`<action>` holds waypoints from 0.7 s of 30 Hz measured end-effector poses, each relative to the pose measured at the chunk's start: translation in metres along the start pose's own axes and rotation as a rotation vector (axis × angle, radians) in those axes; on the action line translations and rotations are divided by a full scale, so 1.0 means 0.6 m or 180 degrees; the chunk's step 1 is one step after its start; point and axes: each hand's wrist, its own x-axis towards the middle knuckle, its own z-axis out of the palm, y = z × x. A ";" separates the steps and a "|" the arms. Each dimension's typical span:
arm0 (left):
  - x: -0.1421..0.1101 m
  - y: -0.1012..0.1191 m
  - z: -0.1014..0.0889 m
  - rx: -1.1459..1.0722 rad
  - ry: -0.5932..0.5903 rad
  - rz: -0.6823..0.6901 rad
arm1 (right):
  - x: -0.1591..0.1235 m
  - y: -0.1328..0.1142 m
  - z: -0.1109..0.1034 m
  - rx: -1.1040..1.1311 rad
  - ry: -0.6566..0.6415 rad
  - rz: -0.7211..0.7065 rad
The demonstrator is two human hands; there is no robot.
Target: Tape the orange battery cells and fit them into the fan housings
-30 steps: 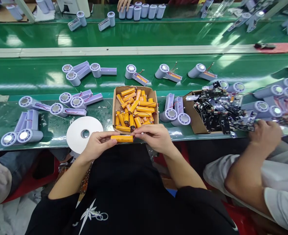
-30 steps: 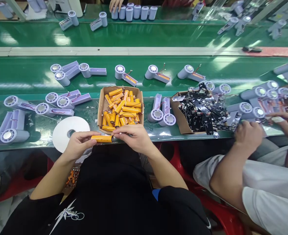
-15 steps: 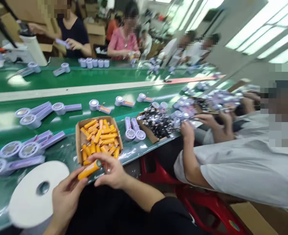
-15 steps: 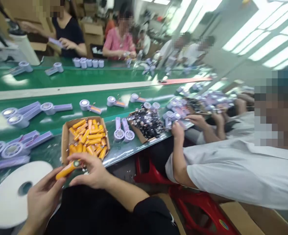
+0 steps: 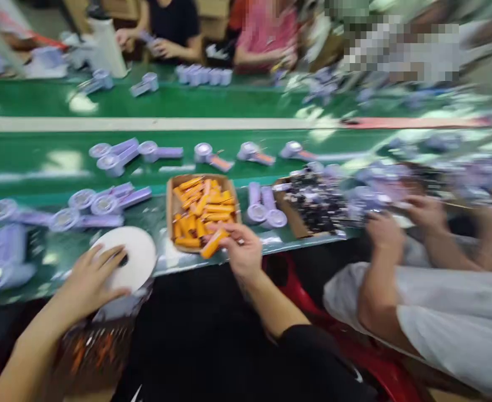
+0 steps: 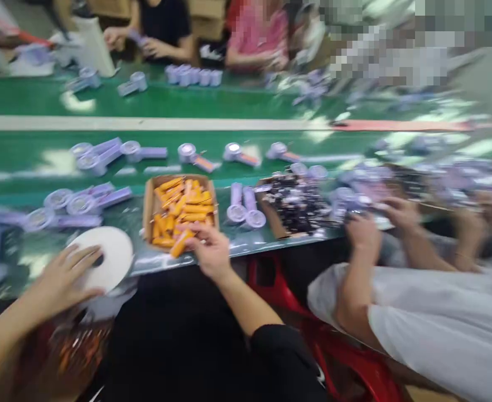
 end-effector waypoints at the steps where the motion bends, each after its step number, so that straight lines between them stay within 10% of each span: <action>1: -0.003 0.009 -0.014 0.0075 -0.0300 -0.0099 | 0.000 -0.001 -0.002 -0.0042 0.0035 -0.0016; 7: -0.016 0.048 -0.051 0.0169 -0.0899 0.0077 | -0.022 0.000 -0.004 -0.0284 -0.0225 -0.0151; 15: -0.009 0.116 -0.078 0.0547 0.1097 0.0357 | -0.034 0.004 0.029 -0.1160 -0.0896 -0.0188; 21: 0.019 0.141 -0.065 0.0780 0.1350 0.0353 | -0.033 0.000 0.052 -0.1741 -0.1102 -0.0270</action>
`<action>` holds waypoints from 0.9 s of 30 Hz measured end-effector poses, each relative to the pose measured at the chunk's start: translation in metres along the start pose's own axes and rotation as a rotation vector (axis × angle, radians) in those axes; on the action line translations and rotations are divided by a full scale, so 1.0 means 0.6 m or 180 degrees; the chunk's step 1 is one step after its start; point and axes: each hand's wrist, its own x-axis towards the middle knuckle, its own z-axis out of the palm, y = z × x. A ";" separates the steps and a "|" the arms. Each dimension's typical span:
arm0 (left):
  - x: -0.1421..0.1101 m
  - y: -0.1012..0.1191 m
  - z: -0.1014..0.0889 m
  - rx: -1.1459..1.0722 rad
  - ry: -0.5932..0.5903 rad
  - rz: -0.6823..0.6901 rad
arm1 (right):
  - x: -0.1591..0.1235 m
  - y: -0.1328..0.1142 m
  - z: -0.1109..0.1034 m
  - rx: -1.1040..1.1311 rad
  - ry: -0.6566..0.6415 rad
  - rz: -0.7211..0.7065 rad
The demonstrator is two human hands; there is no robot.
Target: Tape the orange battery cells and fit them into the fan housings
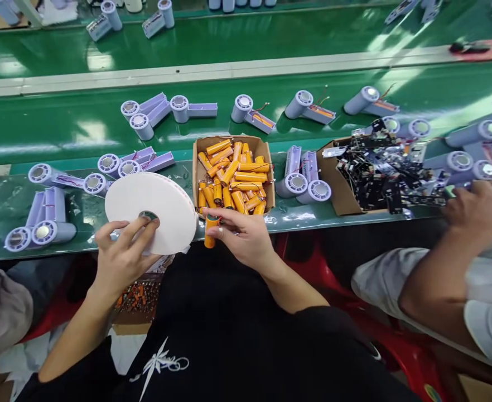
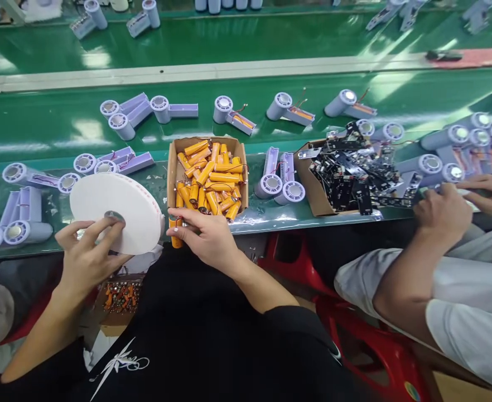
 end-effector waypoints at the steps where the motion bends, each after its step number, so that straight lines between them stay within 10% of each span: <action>1: 0.003 0.002 0.002 0.0025 0.0038 0.0017 | 0.000 -0.001 0.001 -0.0066 0.0023 -0.0036; 9: 0.031 0.016 0.002 0.0155 -0.0090 0.0092 | 0.010 0.009 -0.008 0.0113 0.0353 -0.0057; 21: 0.017 0.070 0.047 -0.0037 0.0409 -0.0716 | 0.031 0.025 0.061 0.1979 0.2619 -0.0125; 27: 0.014 0.095 0.065 -0.0120 0.0480 -0.1132 | 0.020 0.027 0.088 0.1714 0.2232 0.0060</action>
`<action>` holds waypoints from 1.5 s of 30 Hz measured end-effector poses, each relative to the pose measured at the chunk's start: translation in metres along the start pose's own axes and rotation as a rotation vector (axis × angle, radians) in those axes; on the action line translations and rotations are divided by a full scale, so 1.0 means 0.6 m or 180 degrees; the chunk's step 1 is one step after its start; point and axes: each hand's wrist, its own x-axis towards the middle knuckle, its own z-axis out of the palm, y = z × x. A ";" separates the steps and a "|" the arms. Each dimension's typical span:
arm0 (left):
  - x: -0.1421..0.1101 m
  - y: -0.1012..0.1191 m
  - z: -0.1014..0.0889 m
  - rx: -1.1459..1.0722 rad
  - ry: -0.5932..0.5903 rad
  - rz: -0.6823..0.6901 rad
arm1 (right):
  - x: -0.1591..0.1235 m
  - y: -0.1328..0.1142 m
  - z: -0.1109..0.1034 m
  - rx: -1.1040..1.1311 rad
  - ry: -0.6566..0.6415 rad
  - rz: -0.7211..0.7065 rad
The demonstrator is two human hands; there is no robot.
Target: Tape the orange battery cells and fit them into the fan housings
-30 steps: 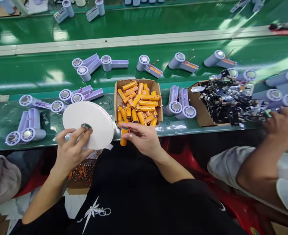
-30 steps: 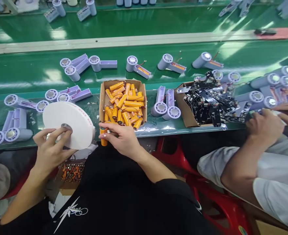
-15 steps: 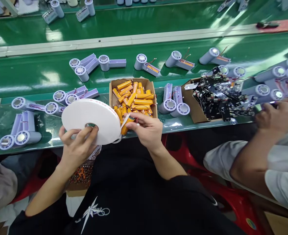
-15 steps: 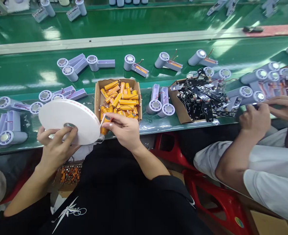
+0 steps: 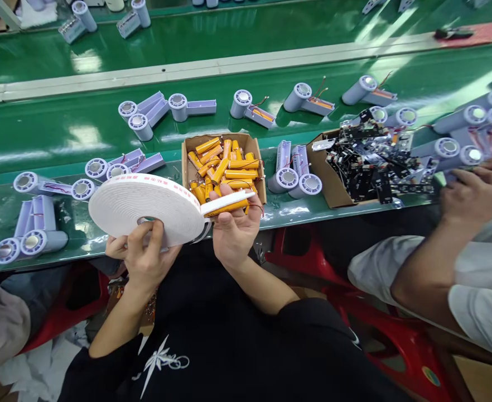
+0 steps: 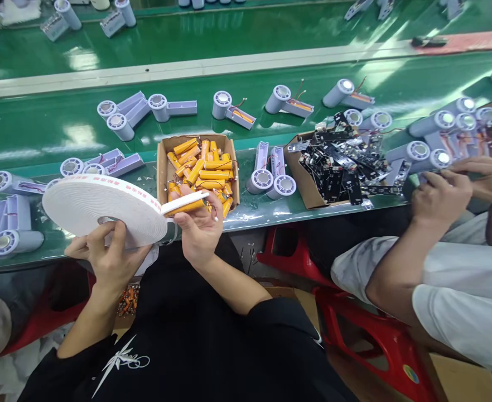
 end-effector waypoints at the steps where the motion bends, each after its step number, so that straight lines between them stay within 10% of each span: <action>1: 0.000 0.003 0.000 0.0010 0.0057 0.0035 | 0.001 0.000 -0.003 -0.0114 -0.0118 0.0001; 8: 0.015 0.040 0.008 0.0112 0.0311 -0.0067 | -0.010 0.008 0.008 -0.0542 0.0035 -0.0168; 13: 0.004 0.026 -0.014 0.0001 0.0254 0.0232 | 0.037 -0.030 -0.025 -0.0674 -0.0575 -0.0170; 21: -0.030 -0.126 -0.075 -0.0179 -0.1491 0.0415 | 0.200 -0.127 -0.178 -0.0385 0.0353 -0.1143; 25: 0.135 -0.124 0.010 -0.0710 -0.1267 0.0453 | 0.194 -0.113 -0.168 -0.0244 -0.0207 -0.1008; 32: 0.559 0.000 0.309 -0.0320 -0.1898 0.0978 | 0.233 -0.150 -0.110 -0.0751 -0.1009 -0.0869; 39: 0.642 0.002 0.434 -0.0517 -0.2595 0.1207 | 0.331 -0.201 -0.100 -0.1195 -0.1471 -0.1129; 45: 0.666 -0.005 0.445 -0.1303 -0.2990 0.1187 | 0.529 -0.079 -0.032 -0.2358 -0.2219 -0.0900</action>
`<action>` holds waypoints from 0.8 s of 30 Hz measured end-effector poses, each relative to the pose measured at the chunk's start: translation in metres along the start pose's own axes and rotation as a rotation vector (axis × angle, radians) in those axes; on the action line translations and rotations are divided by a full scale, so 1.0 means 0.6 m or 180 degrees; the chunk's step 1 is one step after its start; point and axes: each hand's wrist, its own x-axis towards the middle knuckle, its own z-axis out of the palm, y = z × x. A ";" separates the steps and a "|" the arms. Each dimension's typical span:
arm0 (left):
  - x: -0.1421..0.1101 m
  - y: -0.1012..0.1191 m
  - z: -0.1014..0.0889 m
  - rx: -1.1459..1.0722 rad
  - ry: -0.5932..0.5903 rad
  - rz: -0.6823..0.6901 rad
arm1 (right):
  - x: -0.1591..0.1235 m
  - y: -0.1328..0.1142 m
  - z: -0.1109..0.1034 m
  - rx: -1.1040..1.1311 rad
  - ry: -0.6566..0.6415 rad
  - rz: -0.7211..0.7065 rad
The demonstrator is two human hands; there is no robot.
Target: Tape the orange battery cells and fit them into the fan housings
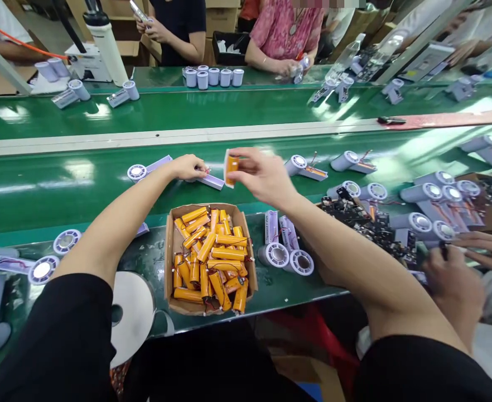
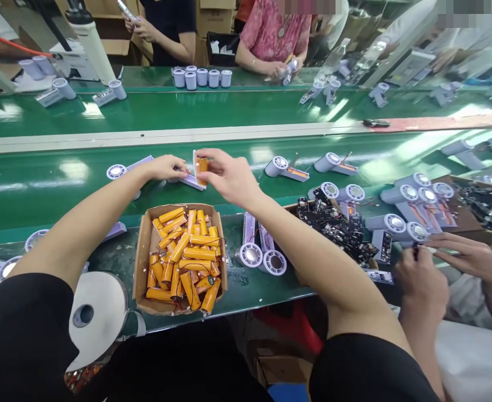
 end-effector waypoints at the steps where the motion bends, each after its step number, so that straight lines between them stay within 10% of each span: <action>1: 0.001 0.002 0.002 -0.0036 0.0115 -0.0131 | 0.026 0.028 0.012 -0.0273 -0.0244 0.0054; 8: 0.021 0.018 0.033 0.0059 0.0576 -0.0558 | 0.083 0.119 0.058 -0.2266 -0.1214 0.0249; 20: 0.052 0.053 0.037 -0.0243 0.0695 -0.0808 | 0.114 0.101 0.089 -0.3429 -0.2294 0.0302; 24: 0.004 0.087 0.032 -0.0295 0.0938 -0.0925 | 0.119 0.101 0.080 -0.3512 -0.2518 0.0251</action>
